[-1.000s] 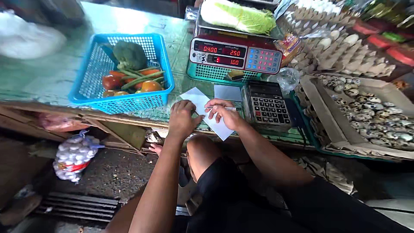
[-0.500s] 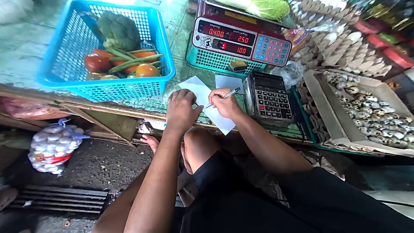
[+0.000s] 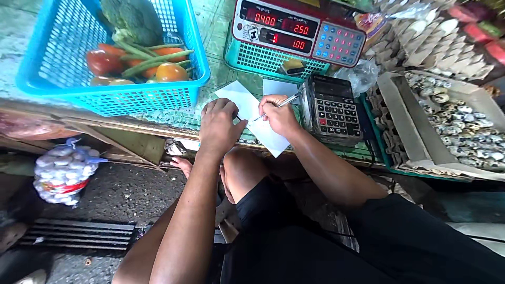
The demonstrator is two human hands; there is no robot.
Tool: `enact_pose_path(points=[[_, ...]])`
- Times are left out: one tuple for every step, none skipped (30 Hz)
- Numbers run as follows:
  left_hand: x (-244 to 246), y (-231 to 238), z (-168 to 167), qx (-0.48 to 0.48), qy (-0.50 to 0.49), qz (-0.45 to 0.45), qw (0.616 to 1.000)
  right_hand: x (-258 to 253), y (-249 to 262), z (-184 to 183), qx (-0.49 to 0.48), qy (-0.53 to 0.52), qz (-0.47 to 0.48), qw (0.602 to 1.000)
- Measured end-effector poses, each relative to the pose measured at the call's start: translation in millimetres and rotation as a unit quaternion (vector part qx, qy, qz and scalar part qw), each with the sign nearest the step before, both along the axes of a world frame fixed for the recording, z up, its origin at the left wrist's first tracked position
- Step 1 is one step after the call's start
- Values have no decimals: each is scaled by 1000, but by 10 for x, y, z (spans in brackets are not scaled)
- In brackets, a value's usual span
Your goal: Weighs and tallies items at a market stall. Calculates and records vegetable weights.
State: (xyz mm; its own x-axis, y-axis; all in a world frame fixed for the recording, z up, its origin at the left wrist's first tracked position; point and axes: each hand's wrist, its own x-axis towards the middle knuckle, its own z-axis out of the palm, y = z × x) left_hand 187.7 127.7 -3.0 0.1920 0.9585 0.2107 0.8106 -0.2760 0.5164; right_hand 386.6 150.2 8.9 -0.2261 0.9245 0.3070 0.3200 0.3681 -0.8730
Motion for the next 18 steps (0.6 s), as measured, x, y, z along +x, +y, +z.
enact_pose_path(points=[[5,7,3,2,2,0,1000,11,1,3,2,3,-7,1000],[8,11,1,2,3,1,1000,10,2,5,1,-5,-10,1000],[8,9,-5,0,4,3,1000,1,1,2,-3,-16,-10,1000],[5,4,-9,-1,6,3,1000,-11,-2,-2,-6,-30,-11,999],[4,6,-10,-1,6,3,1000,-20,1,2,-7,-42,-14,999],[6,6,-9,-1,6,3,1000,-12,4,9,-8,-44,-17,999],[11,5,-5,-2,4,1,1000,18,8,21,-11,-36,-19,999],[11,10,0,-3,4,1,1000,56,19,38,-13,-26,-16,999],[8,16,4,-2,4,2,1000,89,32,47,-16,-20,-14,1000],[3,17,2,-2,3,3,1000,106,38,39,-16,-14,-10,1000],[2,15,-3,-3,2,4,1000,108,29,26,-16,-13,-7,1000],[4,15,-10,-1,2,4,1000,103,19,12,-15,-11,-4,1000],[9,13,-13,0,2,4,1000,96,6,-1,-13,-10,-4,1000],[11,14,-10,-1,4,4,1000,89,0,-13,-10,-7,-4,1000],[11,15,-5,-2,7,4,1000,85,0,-21,-7,-7,-4,1000],[11,15,-3,-2,7,4,1000,82,2,-24,-4,-9,-2,1000],[10,14,-1,-3,9,4,1000,77,3,-22,-2,-15,0,1000],[10,14,-1,-4,9,4,1000,72,2,-15,-2,-24,2,1000]])
